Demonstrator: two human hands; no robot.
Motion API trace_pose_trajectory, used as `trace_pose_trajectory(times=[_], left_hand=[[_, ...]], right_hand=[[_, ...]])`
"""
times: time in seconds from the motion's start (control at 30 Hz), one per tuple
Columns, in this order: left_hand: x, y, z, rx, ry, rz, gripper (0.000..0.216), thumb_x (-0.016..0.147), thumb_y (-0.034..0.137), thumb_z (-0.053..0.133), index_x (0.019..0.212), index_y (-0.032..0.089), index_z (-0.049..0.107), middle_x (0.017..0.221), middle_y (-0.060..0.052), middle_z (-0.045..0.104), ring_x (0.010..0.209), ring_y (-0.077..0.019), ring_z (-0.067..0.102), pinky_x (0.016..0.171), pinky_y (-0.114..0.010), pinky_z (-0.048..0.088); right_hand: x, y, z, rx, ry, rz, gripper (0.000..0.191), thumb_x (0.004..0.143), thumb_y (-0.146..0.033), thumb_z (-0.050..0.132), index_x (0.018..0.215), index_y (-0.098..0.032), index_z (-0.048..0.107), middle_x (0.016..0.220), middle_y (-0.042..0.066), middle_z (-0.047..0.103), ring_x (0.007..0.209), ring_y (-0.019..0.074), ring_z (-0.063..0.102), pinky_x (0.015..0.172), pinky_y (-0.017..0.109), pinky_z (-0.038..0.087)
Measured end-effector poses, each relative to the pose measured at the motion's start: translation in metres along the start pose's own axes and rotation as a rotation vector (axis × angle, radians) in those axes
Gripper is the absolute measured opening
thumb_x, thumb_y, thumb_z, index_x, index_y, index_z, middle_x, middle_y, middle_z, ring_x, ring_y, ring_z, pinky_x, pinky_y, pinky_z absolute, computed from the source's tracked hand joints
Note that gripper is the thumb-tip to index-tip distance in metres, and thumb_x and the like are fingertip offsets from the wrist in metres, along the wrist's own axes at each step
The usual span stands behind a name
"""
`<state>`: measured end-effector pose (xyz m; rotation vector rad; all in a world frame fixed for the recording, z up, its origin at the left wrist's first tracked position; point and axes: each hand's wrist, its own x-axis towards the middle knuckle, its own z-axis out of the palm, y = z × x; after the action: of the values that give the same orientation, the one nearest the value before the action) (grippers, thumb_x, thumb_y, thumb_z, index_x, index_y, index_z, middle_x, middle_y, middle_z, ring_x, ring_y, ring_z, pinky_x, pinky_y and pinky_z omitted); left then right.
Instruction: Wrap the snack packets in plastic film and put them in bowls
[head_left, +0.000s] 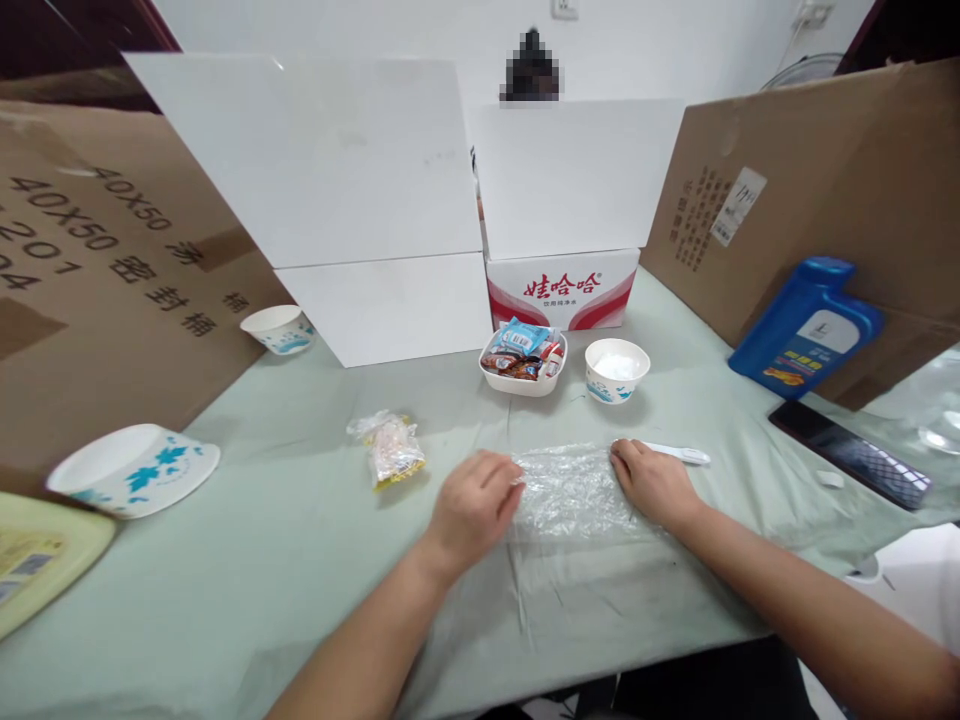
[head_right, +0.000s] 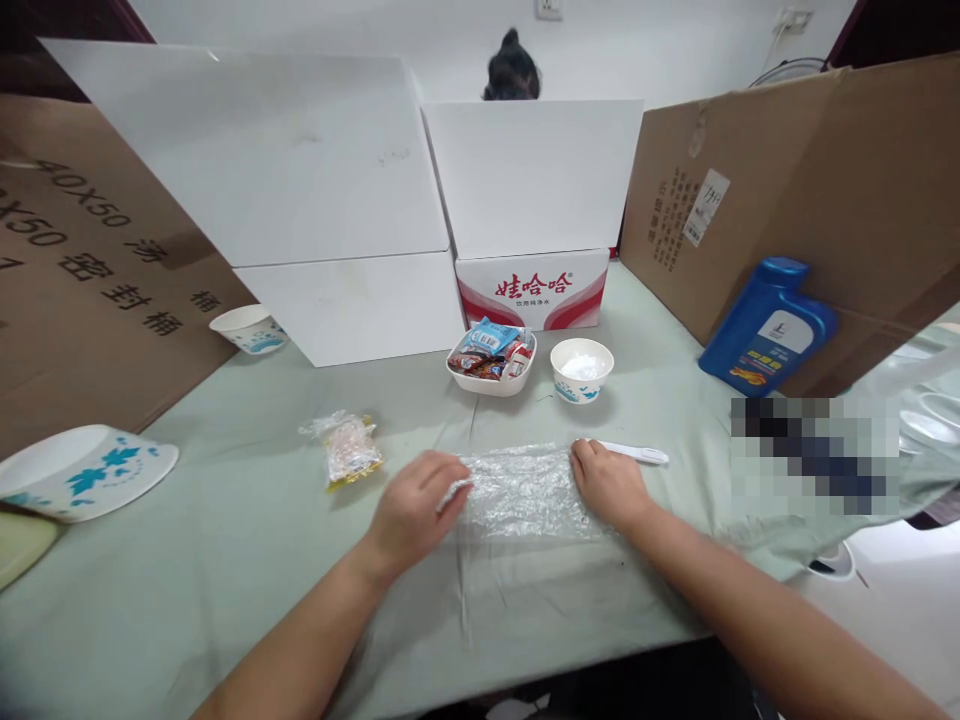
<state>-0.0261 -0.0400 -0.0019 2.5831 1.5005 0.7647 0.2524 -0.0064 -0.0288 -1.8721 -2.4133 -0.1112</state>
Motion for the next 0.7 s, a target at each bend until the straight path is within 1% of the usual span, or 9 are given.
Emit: trace_pose_trajectory(times=[0.07, 0.1, 0.2, 0.3, 0.4, 0.47, 0.53, 0.6, 0.7], left_hand=[[-0.001, 0.004, 0.008, -0.053, -0.225, 0.172, 0.029, 0.090, 0.030, 0.055, 0.118, 0.024, 0.058, 0.129, -0.008, 0.059, 0.127, -0.0259, 0.048, 0.106, -0.041, 0.038], [-0.002, 0.005, 0.012, -0.051, -0.314, 0.201, 0.039, 0.088, 0.034, 0.058, 0.126, 0.025, 0.053, 0.141, -0.007, 0.051, 0.135, -0.0274, 0.039, 0.110, -0.045, 0.032], [-0.001, 0.003, 0.016, -0.005, -0.443, 0.156, 0.062, 0.085, 0.044, 0.062, 0.141, 0.028, 0.040, 0.156, -0.006, 0.028, 0.145, -0.0302, 0.018, 0.116, -0.052, 0.018], [0.000, 0.002, 0.012, 0.009, -0.479, 0.115, 0.069, 0.084, 0.051, 0.061, 0.144, 0.028, 0.036, 0.159, -0.006, 0.019, 0.147, -0.0305, 0.010, 0.118, -0.053, 0.013], [0.001, 0.003, 0.009, 0.013, -0.515, 0.094, 0.070, 0.085, 0.056, 0.057, 0.145, 0.027, 0.034, 0.159, -0.007, 0.016, 0.147, -0.0294, 0.008, 0.118, -0.051, 0.011], [0.001, 0.002, 0.010, 0.023, -0.537, 0.072, 0.071, 0.086, 0.059, 0.053, 0.147, 0.028, 0.032, 0.160, -0.006, 0.015, 0.147, -0.0288, 0.007, 0.118, -0.050, 0.010], [-0.001, 0.000, 0.012, 0.037, -0.559, 0.040, 0.073, 0.087, 0.062, 0.049, 0.148, 0.028, 0.030, 0.160, -0.006, 0.013, 0.147, -0.0291, 0.007, 0.118, -0.049, 0.010], [-0.001, -0.005, 0.012, 0.055, -0.562, -0.006, 0.076, 0.086, 0.066, 0.048, 0.149, 0.028, 0.029, 0.160, -0.008, 0.013, 0.147, -0.0308, 0.007, 0.118, -0.051, 0.010], [-0.001, -0.009, 0.005, 0.069, -0.477, -0.061, 0.078, 0.083, 0.065, 0.053, 0.147, 0.025, 0.032, 0.159, -0.012, 0.016, 0.146, -0.0346, 0.009, 0.116, -0.054, 0.012]], right_hand=[[0.002, 0.003, -0.001, -0.007, -0.004, -0.009, 0.030, 0.099, -0.030, 0.031, 0.104, -0.019, 0.059, 0.095, 0.007, 0.069, 0.076, 0.0203, 0.066, 0.057, 0.028, 0.034], [0.003, 0.006, -0.002, -0.009, -0.005, -0.005, 0.030, 0.099, -0.032, 0.032, 0.104, -0.019, 0.059, 0.095, 0.007, 0.069, 0.076, 0.0207, 0.066, 0.057, 0.028, 0.035], [0.006, 0.022, -0.008, -0.027, 0.009, 0.089, 0.028, 0.097, -0.033, 0.037, 0.109, -0.019, 0.059, 0.099, 0.008, 0.069, 0.077, 0.0222, 0.066, 0.060, 0.030, 0.039], [0.002, 0.031, -0.018, -0.022, 0.129, 0.102, 0.028, 0.096, -0.029, 0.041, 0.110, -0.016, 0.061, 0.101, 0.011, 0.068, 0.085, 0.0248, 0.065, 0.070, 0.034, 0.045], [-0.010, 0.019, -0.021, 0.075, 0.248, -0.215, 0.033, 0.096, -0.035, 0.041, 0.113, -0.016, 0.063, 0.112, 0.014, 0.066, 0.108, 0.0274, 0.058, 0.093, 0.041, 0.042], [-0.018, 0.006, -0.015, 0.128, 0.199, -0.451, 0.048, 0.094, -0.048, 0.044, 0.129, -0.018, 0.056, 0.132, 0.013, 0.057, 0.126, 0.0308, 0.047, 0.104, 0.048, 0.034], [-0.022, -0.005, -0.006, 0.142, 0.076, -0.561, 0.068, 0.090, -0.061, 0.045, 0.143, -0.020, 0.042, 0.147, 0.013, 0.043, 0.137, 0.0347, 0.032, 0.109, 0.055, 0.025], [-0.023, -0.009, 0.001, 0.155, -0.033, -0.553, 0.077, 0.088, -0.067, 0.042, 0.148, -0.021, 0.033, 0.153, 0.013, 0.034, 0.142, 0.0364, 0.022, 0.111, 0.059, 0.021], [-0.021, -0.004, -0.002, 0.201, -0.115, -0.516, 0.076, 0.088, -0.066, 0.042, 0.149, -0.023, 0.031, 0.155, 0.012, 0.029, 0.144, 0.0361, 0.018, 0.112, 0.061, 0.017]])
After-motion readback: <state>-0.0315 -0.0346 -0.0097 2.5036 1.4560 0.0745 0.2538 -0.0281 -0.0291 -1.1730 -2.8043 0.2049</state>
